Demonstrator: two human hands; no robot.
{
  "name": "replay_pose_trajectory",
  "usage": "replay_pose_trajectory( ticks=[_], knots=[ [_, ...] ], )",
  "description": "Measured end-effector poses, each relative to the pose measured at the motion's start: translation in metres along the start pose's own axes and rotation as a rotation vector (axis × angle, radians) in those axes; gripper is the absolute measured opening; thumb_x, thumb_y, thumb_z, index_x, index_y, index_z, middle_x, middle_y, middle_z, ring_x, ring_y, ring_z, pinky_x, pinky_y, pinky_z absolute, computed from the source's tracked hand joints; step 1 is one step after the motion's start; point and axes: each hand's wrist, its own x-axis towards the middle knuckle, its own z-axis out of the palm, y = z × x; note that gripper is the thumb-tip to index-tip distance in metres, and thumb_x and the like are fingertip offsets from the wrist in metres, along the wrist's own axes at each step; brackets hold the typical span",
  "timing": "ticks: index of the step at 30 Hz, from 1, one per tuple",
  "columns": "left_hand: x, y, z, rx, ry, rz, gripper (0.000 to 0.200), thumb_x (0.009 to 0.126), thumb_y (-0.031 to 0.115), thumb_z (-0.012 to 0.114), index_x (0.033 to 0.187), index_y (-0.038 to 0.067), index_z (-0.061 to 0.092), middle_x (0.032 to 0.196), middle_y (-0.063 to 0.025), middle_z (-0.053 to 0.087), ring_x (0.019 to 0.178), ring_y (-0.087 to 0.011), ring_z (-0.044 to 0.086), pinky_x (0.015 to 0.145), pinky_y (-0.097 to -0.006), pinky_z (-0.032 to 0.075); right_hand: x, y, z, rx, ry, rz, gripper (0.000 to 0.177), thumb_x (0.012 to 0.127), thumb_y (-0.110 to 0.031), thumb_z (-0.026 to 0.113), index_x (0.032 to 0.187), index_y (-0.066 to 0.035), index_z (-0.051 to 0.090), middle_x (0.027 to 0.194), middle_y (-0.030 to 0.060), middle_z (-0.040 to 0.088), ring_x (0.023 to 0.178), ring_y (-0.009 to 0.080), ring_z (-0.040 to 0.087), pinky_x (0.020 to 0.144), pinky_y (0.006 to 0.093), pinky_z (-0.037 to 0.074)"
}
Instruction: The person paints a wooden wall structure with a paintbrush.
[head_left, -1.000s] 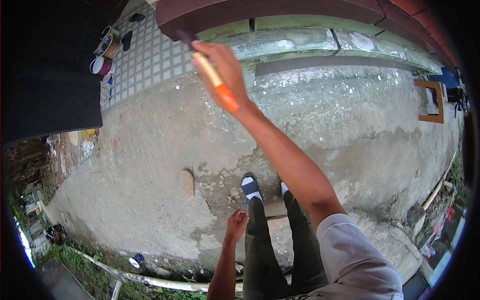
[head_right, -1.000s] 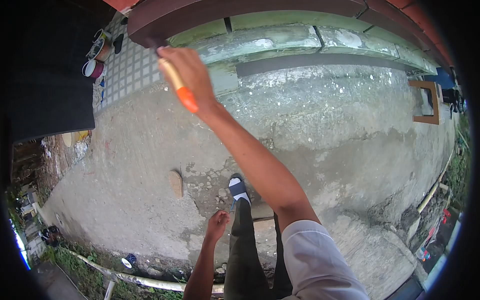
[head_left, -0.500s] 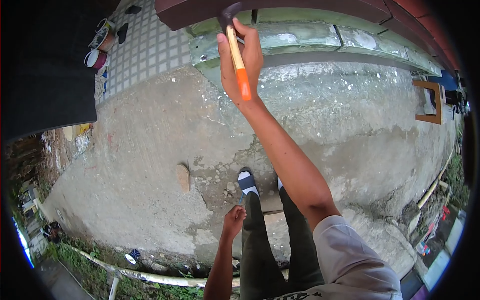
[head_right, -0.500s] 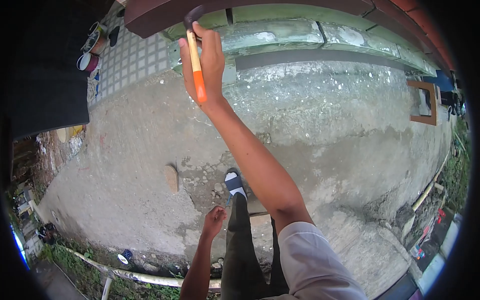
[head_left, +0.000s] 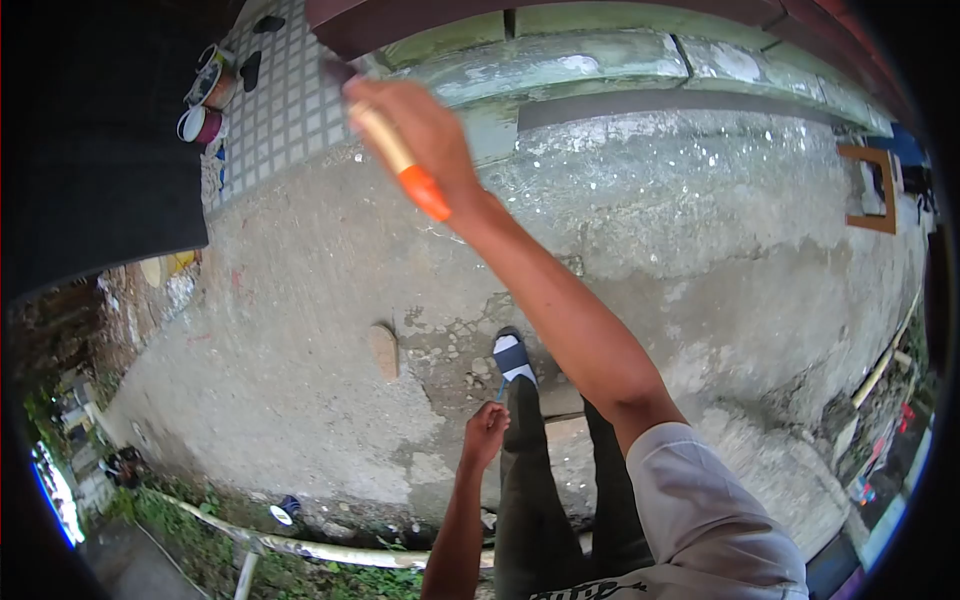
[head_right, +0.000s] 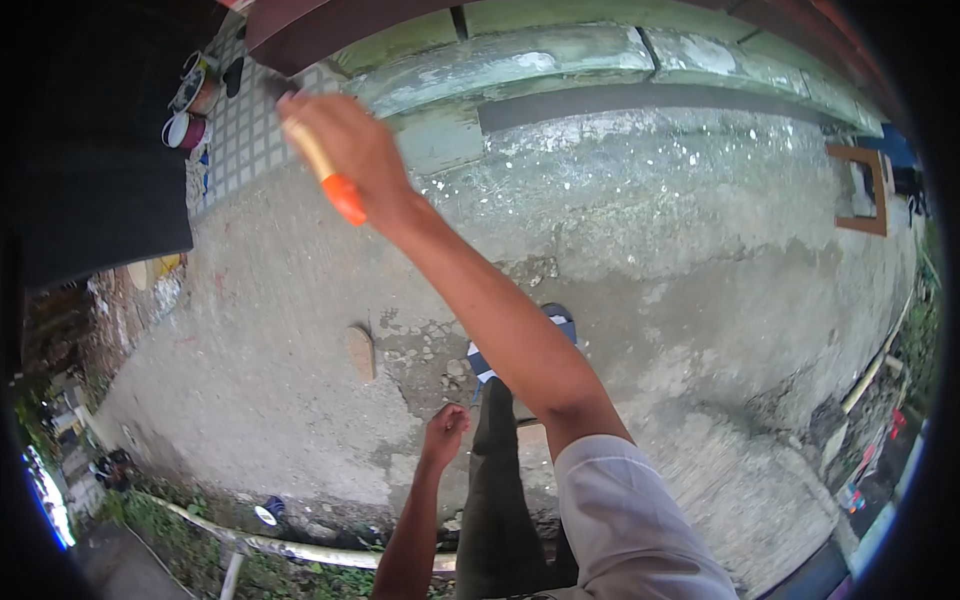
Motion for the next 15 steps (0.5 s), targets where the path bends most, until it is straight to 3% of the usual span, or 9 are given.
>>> replay_pose_trajectory(
  ticks=[5, 8, 11, 15],
  knots=[
    [0.008, 0.013, 0.011, 0.074, -0.058, 0.050, 0.011, 0.103, 0.011, 0.058, 0.104, 0.001, 0.062, 0.091, -0.0055, 0.069, 0.085, -0.0117, 0.068, 0.078, -0.0292, 0.055, 0.007, -0.012, 0.002, 0.043, 0.051, 0.054, 0.032, 0.089, -0.007, 0.077, 0.120, -0.006, 0.069, 0.114, 0.0095, 0.071, 0.101, 0.0277, 0.071, 0.084, 0.0355, 0.059],
    [0.014, 0.027, 0.018, 0.112, -0.087, 0.082, 0.011, 0.102, 0.012, 0.058, 0.104, 0.002, 0.063, 0.090, -0.0057, 0.069, 0.085, -0.0117, 0.068, 0.078, -0.0286, 0.054, 0.018, 0.007, -0.035, 0.063, 0.139, 0.018, 0.032, 0.090, -0.006, 0.076, 0.121, -0.005, 0.069, 0.115, 0.0118, 0.071, 0.099, 0.0252, 0.071, 0.083, 0.0352, 0.059],
    [0.016, 0.029, 0.026, 0.170, -0.108, 0.072, 0.011, 0.102, 0.011, 0.057, 0.104, 0.002, 0.063, 0.090, -0.0057, 0.069, 0.084, -0.0118, 0.067, 0.078, -0.0284, 0.054, 0.031, 0.024, -0.095, 0.002, 0.294, 0.124, 0.029, 0.090, -0.003, 0.074, 0.118, -0.001, 0.068, 0.114, 0.0140, 0.070, 0.100, 0.0271, 0.072, 0.083, 0.0353, 0.060],
    [0.015, 0.031, 0.036, 0.239, -0.143, 0.053, 0.012, 0.102, 0.011, 0.056, 0.104, 0.002, 0.063, 0.089, -0.0057, 0.070, 0.084, -0.0118, 0.068, 0.077, -0.0280, 0.054, 0.046, 0.070, -0.174, -0.125, 0.470, 0.208, 0.028, 0.094, -0.009, 0.072, 0.120, -0.002, 0.067, 0.111, 0.0151, 0.070, 0.096, 0.0273, 0.072, 0.080, 0.0353, 0.059]
  ],
)
